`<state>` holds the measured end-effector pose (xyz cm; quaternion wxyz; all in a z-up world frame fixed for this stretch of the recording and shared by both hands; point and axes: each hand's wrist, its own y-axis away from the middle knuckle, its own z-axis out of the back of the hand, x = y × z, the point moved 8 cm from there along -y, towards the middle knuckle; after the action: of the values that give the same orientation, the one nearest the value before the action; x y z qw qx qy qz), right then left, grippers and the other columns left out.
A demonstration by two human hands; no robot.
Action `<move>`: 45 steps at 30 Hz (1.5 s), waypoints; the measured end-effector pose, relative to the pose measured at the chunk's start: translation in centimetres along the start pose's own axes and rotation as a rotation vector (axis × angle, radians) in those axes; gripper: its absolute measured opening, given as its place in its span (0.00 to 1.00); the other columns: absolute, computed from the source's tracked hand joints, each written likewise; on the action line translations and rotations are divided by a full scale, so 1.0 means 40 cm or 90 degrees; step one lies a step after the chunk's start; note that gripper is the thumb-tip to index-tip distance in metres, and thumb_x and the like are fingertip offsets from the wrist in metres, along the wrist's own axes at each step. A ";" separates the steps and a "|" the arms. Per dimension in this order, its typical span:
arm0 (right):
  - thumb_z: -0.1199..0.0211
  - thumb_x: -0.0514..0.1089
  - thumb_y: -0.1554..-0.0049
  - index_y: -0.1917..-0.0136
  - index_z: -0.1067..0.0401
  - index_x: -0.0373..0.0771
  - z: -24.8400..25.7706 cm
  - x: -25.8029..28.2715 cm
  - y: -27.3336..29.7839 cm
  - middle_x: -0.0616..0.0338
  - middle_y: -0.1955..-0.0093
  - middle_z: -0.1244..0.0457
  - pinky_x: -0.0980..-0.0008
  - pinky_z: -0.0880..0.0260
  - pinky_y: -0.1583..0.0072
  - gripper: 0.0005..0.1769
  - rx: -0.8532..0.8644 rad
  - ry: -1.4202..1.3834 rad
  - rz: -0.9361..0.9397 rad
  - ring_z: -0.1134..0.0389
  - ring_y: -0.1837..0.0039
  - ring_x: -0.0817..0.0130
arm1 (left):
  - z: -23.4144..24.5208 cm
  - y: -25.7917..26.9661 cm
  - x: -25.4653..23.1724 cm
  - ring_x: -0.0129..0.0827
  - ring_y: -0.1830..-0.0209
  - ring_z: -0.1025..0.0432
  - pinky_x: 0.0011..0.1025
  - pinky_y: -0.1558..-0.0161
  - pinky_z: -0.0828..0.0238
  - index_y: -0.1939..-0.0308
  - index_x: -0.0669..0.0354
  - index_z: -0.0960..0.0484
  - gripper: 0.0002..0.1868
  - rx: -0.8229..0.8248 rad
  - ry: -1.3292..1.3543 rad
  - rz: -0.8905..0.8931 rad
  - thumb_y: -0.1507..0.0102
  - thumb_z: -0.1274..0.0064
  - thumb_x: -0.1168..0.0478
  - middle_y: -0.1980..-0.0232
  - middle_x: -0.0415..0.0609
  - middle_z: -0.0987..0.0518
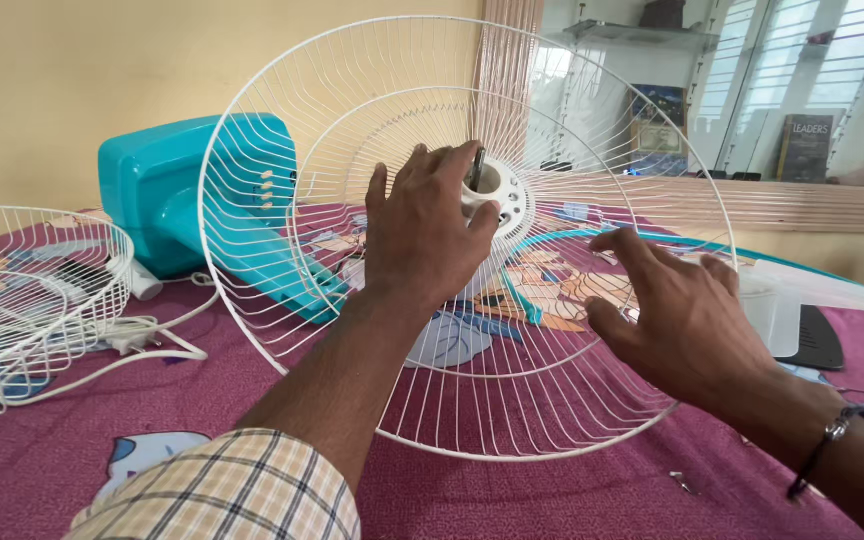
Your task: The person assembles an electric fan by attaching the front wire cage to the motor housing, mounting the fan blade onto the central hub, and securing it with a plastic nut. The person then rotates the nut clockwise to tighten the blade in place.
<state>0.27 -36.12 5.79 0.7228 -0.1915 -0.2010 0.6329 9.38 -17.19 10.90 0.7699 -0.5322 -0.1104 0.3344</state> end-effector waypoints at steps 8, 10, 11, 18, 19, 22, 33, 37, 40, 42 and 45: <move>0.38 0.51 0.46 0.30 0.37 0.43 0.046 0.038 0.030 0.43 0.44 0.32 0.43 0.30 0.41 0.32 -0.102 -0.108 0.060 0.26 0.59 0.51 | 0.002 -0.005 -0.009 0.38 0.34 0.33 0.56 0.26 0.59 0.33 0.43 0.29 0.36 0.042 -0.023 0.066 0.43 0.36 0.45 0.38 0.45 0.25; 0.39 0.52 0.41 0.28 0.36 0.50 0.024 0.005 0.040 0.45 0.55 0.29 0.48 0.28 0.41 0.29 -0.012 -0.074 -0.057 0.27 0.58 0.54 | -0.004 0.002 -0.005 0.34 0.33 0.31 0.54 0.23 0.57 0.37 0.40 0.27 0.30 0.040 -0.017 0.103 0.42 0.37 0.45 0.41 0.40 0.23; 0.40 0.52 0.39 0.26 0.35 0.53 0.015 -0.011 0.045 0.46 0.60 0.27 0.50 0.27 0.40 0.28 0.031 -0.057 -0.113 0.27 0.58 0.55 | -0.007 0.005 -0.012 0.35 0.32 0.33 0.55 0.24 0.58 0.40 0.40 0.26 0.26 0.038 -0.033 0.089 0.41 0.38 0.47 0.41 0.39 0.23; 0.39 0.54 0.42 0.29 0.35 0.56 0.024 -0.012 0.044 0.50 0.60 0.28 0.48 0.28 0.41 0.28 -0.008 -0.116 -0.093 0.24 0.57 0.55 | -0.004 0.040 -0.035 0.41 0.29 0.35 0.58 0.29 0.58 0.37 0.41 0.25 0.22 -0.071 -0.073 -0.011 0.35 0.45 0.50 0.34 0.45 0.25; 0.40 0.53 0.41 0.28 0.35 0.57 0.016 -0.019 0.044 0.48 0.60 0.27 0.49 0.28 0.40 0.28 0.010 -0.106 -0.106 0.25 0.56 0.56 | -0.006 0.039 -0.032 0.41 0.29 0.35 0.57 0.28 0.58 0.36 0.40 0.25 0.21 -0.067 -0.067 -0.012 0.33 0.47 0.50 0.33 0.45 0.25; 0.39 0.54 0.42 0.31 0.34 0.56 0.017 -0.021 0.042 0.48 0.58 0.27 0.49 0.28 0.40 0.26 -0.012 -0.118 -0.093 0.25 0.55 0.55 | 0.005 0.027 -0.022 0.37 0.32 0.31 0.56 0.28 0.53 0.36 0.40 0.23 0.19 -0.078 -0.037 0.017 0.31 0.51 0.50 0.37 0.42 0.20; 0.42 0.53 0.38 0.25 0.35 0.55 0.038 0.021 0.045 0.53 0.74 0.35 0.54 0.24 0.53 0.27 0.055 -0.021 -0.123 0.34 0.70 0.60 | 0.051 -0.016 -0.011 0.38 0.51 0.28 0.53 0.47 0.45 0.59 0.42 0.09 0.13 -0.036 -0.022 0.007 0.37 0.42 0.44 0.58 0.42 0.17; 0.38 0.56 0.42 0.28 0.33 0.54 0.062 0.042 0.030 0.50 0.71 0.32 0.53 0.25 0.48 0.30 -0.003 -0.048 -0.053 0.30 0.69 0.59 | 0.069 -0.007 0.001 0.40 0.51 0.28 0.56 0.50 0.45 0.57 0.38 0.09 0.13 -0.042 -0.041 0.014 0.37 0.43 0.43 0.59 0.43 0.19; 0.37 0.57 0.44 0.28 0.33 0.53 0.057 0.038 0.023 0.48 0.68 0.31 0.52 0.26 0.46 0.31 -0.027 -0.057 -0.030 0.29 0.68 0.58 | 0.063 -0.009 0.009 0.41 0.51 0.28 0.57 0.52 0.43 0.55 0.37 0.10 0.14 -0.007 -0.060 0.023 0.36 0.45 0.41 0.59 0.43 0.19; 0.36 0.56 0.45 0.29 0.32 0.49 0.056 0.047 0.021 0.48 0.64 0.30 0.51 0.27 0.46 0.31 -0.057 -0.064 0.012 0.29 0.66 0.59 | 0.062 -0.010 0.013 0.43 0.51 0.28 0.58 0.54 0.43 0.54 0.37 0.10 0.15 0.001 -0.069 0.019 0.35 0.46 0.41 0.59 0.45 0.19; 0.37 0.54 0.45 0.30 0.32 0.45 0.062 0.057 0.027 0.50 0.59 0.30 0.50 0.31 0.42 0.30 -0.090 -0.054 0.067 0.29 0.64 0.61 | 0.047 -0.012 0.019 0.41 0.48 0.29 0.58 0.51 0.44 0.52 0.37 0.11 0.17 0.031 -0.091 0.033 0.34 0.49 0.40 0.55 0.44 0.20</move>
<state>-1.70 -33.66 7.42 0.6642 -0.2253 -0.2655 0.6615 9.14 -15.40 11.96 0.7637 -0.4910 -0.1427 0.3941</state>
